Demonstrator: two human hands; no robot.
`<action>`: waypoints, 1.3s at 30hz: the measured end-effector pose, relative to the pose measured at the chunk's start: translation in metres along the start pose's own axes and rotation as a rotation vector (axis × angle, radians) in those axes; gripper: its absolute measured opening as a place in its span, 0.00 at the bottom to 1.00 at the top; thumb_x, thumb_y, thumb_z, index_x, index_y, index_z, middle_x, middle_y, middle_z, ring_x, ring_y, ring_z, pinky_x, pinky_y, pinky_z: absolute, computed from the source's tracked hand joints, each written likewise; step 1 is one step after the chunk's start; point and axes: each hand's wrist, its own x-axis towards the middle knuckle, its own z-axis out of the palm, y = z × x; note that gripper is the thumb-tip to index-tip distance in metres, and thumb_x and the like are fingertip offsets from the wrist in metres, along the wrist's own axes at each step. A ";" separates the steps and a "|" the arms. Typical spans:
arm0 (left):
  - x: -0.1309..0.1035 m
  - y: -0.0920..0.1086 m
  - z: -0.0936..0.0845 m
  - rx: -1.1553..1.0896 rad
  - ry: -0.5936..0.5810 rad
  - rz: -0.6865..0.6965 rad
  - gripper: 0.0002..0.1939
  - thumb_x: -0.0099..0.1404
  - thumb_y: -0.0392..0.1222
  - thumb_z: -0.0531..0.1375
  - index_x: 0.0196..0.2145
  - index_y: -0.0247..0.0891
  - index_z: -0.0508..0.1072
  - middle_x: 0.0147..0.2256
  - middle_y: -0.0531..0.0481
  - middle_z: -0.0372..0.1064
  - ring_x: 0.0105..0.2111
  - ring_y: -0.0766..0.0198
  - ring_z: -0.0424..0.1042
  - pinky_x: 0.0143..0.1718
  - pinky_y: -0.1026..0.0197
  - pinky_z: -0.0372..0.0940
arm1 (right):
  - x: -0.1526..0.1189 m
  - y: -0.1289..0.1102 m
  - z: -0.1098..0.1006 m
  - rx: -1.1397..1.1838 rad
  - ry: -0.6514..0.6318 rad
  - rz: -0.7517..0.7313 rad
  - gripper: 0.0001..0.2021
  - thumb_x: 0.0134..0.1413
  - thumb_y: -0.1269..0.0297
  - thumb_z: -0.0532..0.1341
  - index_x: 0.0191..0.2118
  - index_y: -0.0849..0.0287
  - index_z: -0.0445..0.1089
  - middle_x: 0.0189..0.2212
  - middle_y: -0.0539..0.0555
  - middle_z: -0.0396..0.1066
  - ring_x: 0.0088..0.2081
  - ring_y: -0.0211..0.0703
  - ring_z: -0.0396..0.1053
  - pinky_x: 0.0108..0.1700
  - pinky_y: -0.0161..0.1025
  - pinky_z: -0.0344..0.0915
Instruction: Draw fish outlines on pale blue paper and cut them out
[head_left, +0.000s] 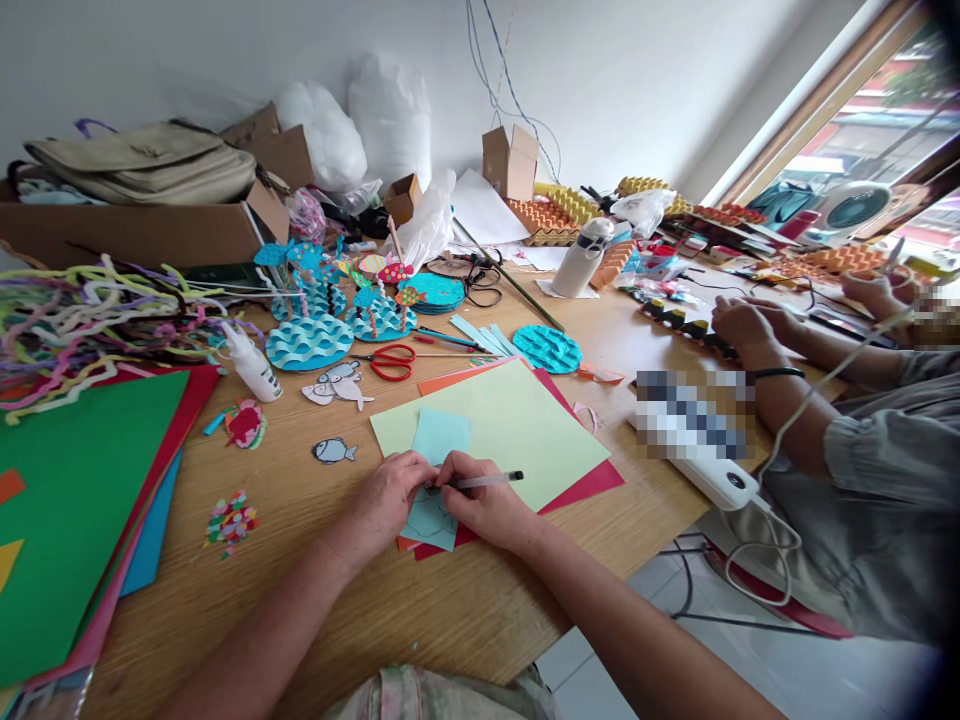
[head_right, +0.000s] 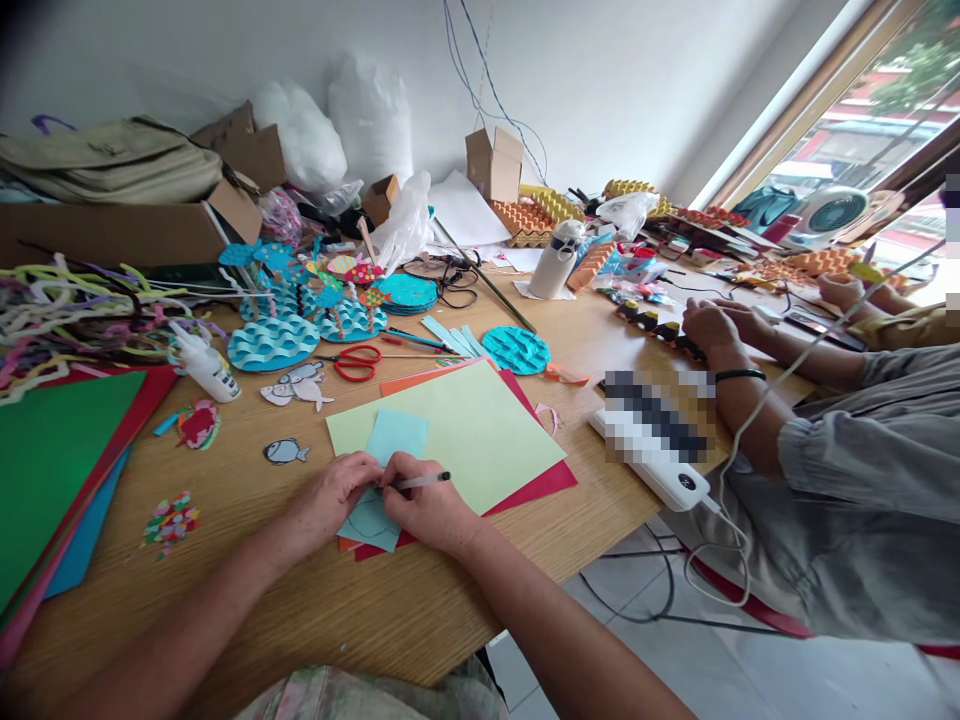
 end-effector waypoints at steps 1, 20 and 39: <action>0.000 0.000 0.000 0.001 -0.002 -0.001 0.12 0.63 0.32 0.50 0.33 0.38 0.73 0.33 0.48 0.69 0.35 0.62 0.66 0.39 0.60 0.61 | 0.000 0.000 0.000 -0.019 -0.004 0.001 0.08 0.39 0.78 0.53 0.26 0.58 0.61 0.17 0.43 0.57 0.19 0.31 0.51 0.21 0.28 0.50; -0.002 -0.002 0.001 0.017 0.008 0.030 0.13 0.63 0.32 0.49 0.33 0.37 0.73 0.32 0.47 0.68 0.35 0.61 0.66 0.39 0.60 0.60 | 0.000 -0.002 -0.001 -0.068 -0.053 -0.010 0.08 0.38 0.79 0.52 0.25 0.58 0.60 0.17 0.43 0.57 0.19 0.31 0.51 0.21 0.28 0.50; -0.001 0.001 0.000 0.060 -0.003 0.012 0.12 0.63 0.32 0.49 0.32 0.37 0.72 0.32 0.48 0.68 0.35 0.62 0.66 0.38 0.61 0.61 | 0.001 -0.002 -0.001 0.013 -0.015 -0.004 0.06 0.40 0.76 0.52 0.26 0.58 0.60 0.17 0.43 0.56 0.19 0.31 0.51 0.22 0.29 0.51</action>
